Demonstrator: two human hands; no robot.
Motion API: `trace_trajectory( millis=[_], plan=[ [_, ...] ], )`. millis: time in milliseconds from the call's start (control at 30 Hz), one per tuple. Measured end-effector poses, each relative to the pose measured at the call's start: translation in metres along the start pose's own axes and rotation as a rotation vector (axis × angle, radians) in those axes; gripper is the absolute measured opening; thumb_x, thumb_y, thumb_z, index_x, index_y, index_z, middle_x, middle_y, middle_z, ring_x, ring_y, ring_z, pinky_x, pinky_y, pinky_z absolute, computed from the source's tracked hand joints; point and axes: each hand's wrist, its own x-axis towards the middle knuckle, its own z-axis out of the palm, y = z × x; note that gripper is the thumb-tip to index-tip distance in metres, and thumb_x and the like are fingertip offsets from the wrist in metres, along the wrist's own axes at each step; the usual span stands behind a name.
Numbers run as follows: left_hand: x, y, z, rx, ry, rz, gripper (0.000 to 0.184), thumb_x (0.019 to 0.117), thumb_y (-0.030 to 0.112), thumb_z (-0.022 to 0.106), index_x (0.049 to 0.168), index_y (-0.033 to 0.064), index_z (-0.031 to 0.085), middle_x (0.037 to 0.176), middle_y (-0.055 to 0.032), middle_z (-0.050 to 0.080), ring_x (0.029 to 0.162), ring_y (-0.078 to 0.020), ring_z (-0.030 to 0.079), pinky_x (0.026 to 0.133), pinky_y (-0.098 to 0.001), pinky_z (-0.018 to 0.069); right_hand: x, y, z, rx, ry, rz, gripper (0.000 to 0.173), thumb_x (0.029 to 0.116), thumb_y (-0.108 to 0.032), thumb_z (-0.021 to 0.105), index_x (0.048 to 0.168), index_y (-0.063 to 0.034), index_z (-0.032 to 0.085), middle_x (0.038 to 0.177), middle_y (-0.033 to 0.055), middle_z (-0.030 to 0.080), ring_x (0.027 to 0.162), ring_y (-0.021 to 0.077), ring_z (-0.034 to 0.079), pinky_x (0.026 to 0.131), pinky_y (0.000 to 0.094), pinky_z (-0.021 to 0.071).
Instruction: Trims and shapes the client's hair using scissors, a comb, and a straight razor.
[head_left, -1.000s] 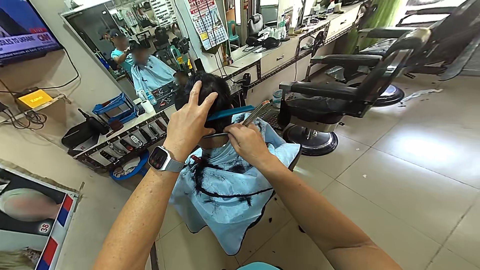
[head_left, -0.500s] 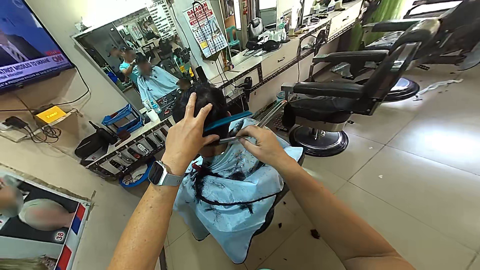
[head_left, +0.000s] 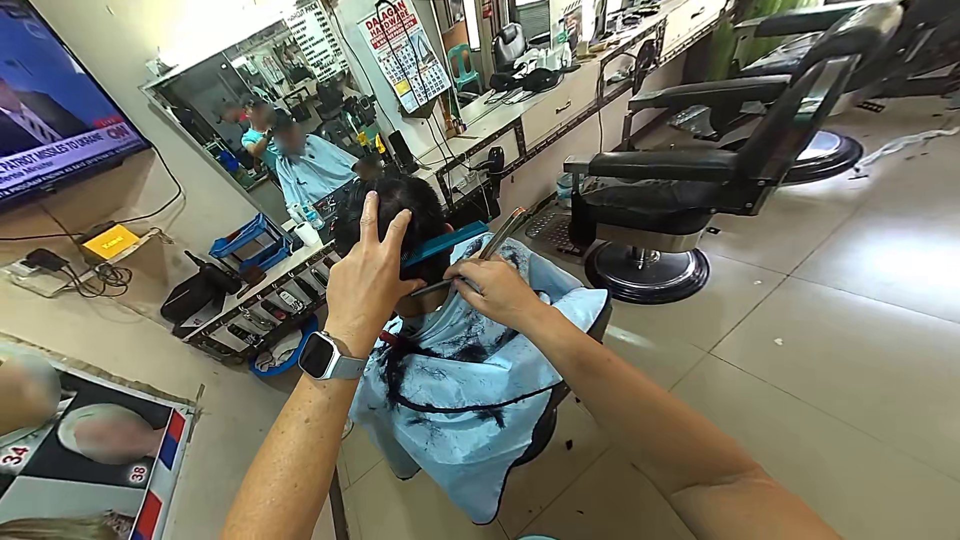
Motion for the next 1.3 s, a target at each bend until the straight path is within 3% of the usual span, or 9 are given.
trace_trajectory(
  millis=[367,633,867,1133,1200,1233,1300],
  plan=[
    [0.004,-0.001,0.001,0.003,-0.001,-0.001,0.106,0.061,0.034,0.1,0.152,0.0279,0.047,0.172,-0.0112,0.012,0.079,-0.0343,0.069,0.055,-0.0506,0.0552,0.002,-0.001,0.003,-0.027,0.021,-0.03,0.02,0.1003,-0.013,0.057,0.11,-0.0114,0.075,0.105,0.0038,0.076,0.102,0.0201,0.071,0.096,0.0461,0.0531],
    [-0.005,0.001,-0.003,-0.001,0.017,0.0,0.117,0.0503,0.027,0.104,0.153,0.0263,0.048,0.172,-0.0121,0.012,0.072,-0.0336,0.069,0.051,-0.0502,0.0544,0.005,-0.004,-0.003,-0.088,-0.058,-0.052,0.022,0.1004,-0.013,0.056,0.11,-0.0121,0.075,0.109,0.0049,0.075,0.107,0.0213,0.07,0.097,0.046,0.0531],
    [-0.004,0.0,-0.004,-0.013,0.016,0.007,0.113,0.0543,0.025,0.103,0.153,0.0264,0.047,0.172,-0.0113,0.012,0.074,-0.0348,0.069,0.052,-0.0517,0.0552,0.004,-0.002,-0.013,0.057,0.003,-0.011,0.019,0.0988,-0.013,0.059,0.11,-0.0123,0.074,0.101,0.0011,0.074,0.098,0.0157,0.068,0.096,0.0422,0.0506],
    [-0.003,-0.002,-0.009,-0.065,-0.014,0.032,0.113,0.0558,0.031,0.102,0.154,0.0255,0.047,0.173,-0.011,0.008,0.075,-0.035,0.069,0.054,-0.0522,0.0559,0.001,-0.009,-0.006,-0.016,-0.028,-0.015,0.02,0.1002,-0.015,0.057,0.111,-0.0128,0.074,0.105,0.002,0.075,0.1,0.0191,0.07,0.093,0.0474,0.0528],
    [-0.004,-0.008,-0.013,-0.166,0.002,0.062,0.109,0.0621,0.034,0.1,0.156,0.0236,0.045,0.173,-0.0117,0.009,0.083,-0.0362,0.071,0.06,-0.0536,0.058,-0.001,-0.019,-0.011,0.037,0.004,-0.009,0.02,0.0993,-0.014,0.057,0.111,-0.0123,0.074,0.105,0.0019,0.074,0.101,0.0174,0.069,0.094,0.0462,0.0532],
    [-0.007,-0.012,-0.015,-0.241,0.045,0.077,0.102,0.0706,0.037,0.095,0.157,0.0221,0.043,0.172,-0.0114,0.013,0.091,-0.0356,0.071,0.065,-0.0533,0.0595,-0.004,-0.023,-0.017,0.092,0.022,0.012,0.02,0.0995,-0.013,0.058,0.112,-0.0116,0.074,0.107,0.0018,0.074,0.103,0.0159,0.069,0.096,0.0442,0.0535],
    [-0.025,-0.021,-0.014,-0.372,0.227,0.063,0.073,0.092,0.037,0.077,0.154,0.0153,0.046,0.161,-0.0118,0.04,0.103,-0.0285,0.068,0.079,-0.047,0.06,-0.016,-0.029,-0.031,0.242,0.054,0.093,0.022,0.099,-0.01,0.058,0.115,-0.0088,0.072,0.11,0.0017,0.073,0.105,0.0122,0.068,0.097,0.0393,0.056]
  ],
)
